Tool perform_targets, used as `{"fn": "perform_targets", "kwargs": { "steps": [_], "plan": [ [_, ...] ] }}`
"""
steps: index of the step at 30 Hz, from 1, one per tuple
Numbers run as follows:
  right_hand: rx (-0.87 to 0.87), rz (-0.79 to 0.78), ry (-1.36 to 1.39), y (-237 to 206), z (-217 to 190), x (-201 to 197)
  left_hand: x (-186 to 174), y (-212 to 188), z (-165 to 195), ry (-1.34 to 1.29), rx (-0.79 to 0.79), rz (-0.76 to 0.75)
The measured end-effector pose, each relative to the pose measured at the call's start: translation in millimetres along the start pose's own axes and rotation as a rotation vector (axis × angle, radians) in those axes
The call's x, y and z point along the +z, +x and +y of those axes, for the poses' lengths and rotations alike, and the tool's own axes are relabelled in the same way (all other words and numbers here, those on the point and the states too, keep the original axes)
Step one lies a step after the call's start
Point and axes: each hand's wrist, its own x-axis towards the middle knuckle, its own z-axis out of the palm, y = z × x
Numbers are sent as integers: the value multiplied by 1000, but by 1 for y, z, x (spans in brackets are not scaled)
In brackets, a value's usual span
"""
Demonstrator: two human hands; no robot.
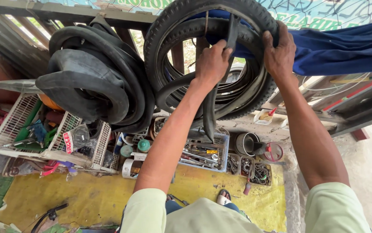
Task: The person selects a bicycle inner tube from a rack, carries it to a work area, and installs it into a bicycle tire. They then place the tire onto a bicycle wheel rim and press the tube into place by hand.
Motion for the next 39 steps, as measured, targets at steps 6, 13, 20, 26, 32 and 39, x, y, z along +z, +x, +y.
{"fn": "perform_targets", "kwargs": {
  "steps": [6, 13, 20, 26, 32, 39],
  "plan": [
    [-19, -5, 17, 2, 3, -3, -16, 11, -19, -95, -116, 7],
    [-108, 137, -172, 3, -7, 2, -36, 52, -53, -6, 107, 306],
    [-77, -81, 103, -10, -60, 11, -21, 75, -65, 44, 251, 329],
    [-129, 83, -6, 12, -87, 36, -16, 93, -70, -88, 223, 300],
    [-31, 34, 58, 29, -83, 57, -12, 112, -64, -165, 222, 326],
    [37, 55, 176, 41, -67, 69, -24, 121, -57, -374, 27, 187]
  ]
}}
